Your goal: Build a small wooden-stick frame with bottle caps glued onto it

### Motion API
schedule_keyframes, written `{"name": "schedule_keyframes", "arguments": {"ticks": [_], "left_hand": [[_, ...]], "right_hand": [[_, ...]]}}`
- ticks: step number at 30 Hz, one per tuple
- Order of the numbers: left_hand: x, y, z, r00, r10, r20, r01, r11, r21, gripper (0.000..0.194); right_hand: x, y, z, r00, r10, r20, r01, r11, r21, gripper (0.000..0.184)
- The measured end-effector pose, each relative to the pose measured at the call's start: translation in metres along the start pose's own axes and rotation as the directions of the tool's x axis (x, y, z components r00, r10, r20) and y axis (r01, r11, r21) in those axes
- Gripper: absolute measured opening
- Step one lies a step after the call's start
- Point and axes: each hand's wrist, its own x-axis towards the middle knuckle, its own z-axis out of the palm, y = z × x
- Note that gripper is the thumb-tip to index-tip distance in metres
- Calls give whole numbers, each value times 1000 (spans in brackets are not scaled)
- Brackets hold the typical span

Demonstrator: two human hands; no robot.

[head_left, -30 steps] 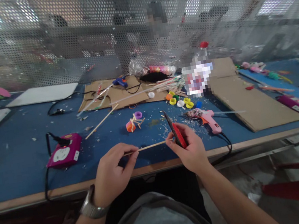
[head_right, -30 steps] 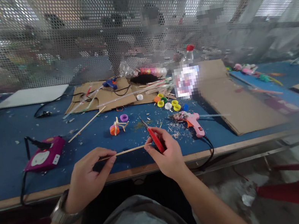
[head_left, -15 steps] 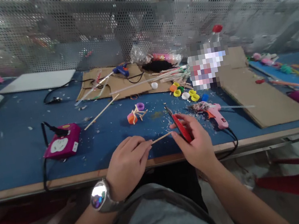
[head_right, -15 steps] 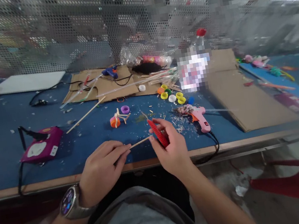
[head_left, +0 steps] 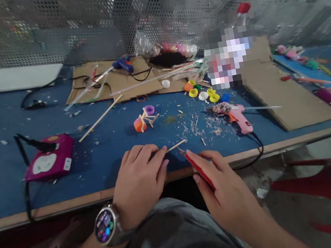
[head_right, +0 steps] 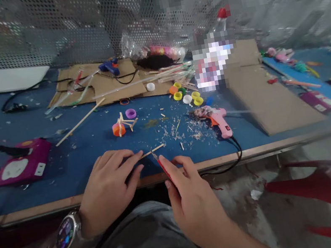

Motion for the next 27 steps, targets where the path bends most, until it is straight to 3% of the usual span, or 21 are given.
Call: {"name": "schedule_keyframes", "arguments": {"ticks": [5, 11, 15, 20, 23, 27], "left_hand": [[-6, 15, -1, 1000, 6, -13, -6, 999, 53, 34], [-5, 5, -9, 994, -103, -44, 105, 994, 32, 24], [-3, -7, -14, 996, -89, -21, 90, 996, 27, 16], [-4, -5, -13, 996, -90, -18, 91, 994, 66, 12], [-1, 2, -16, 998, -51, -41, 51, 999, -8, 12], [6, 10, -23, 992, 80, -98, -93, 987, -130, 12]], "right_hand": [[3, -2, 0, 997, 28, 71, -28, 1000, 5, 55], [6, 6, -5, 997, 62, -46, -58, 994, 96, 57], [13, 13, -12, 979, 60, -197, -34, 991, 131, 41], [19, 19, -16, 968, 88, -234, -50, 985, 167, 16], [22, 19, -15, 966, 71, -249, -22, 980, 196, 16], [29, 18, -15, 969, 60, -241, 5, 965, 261, 15]]}}
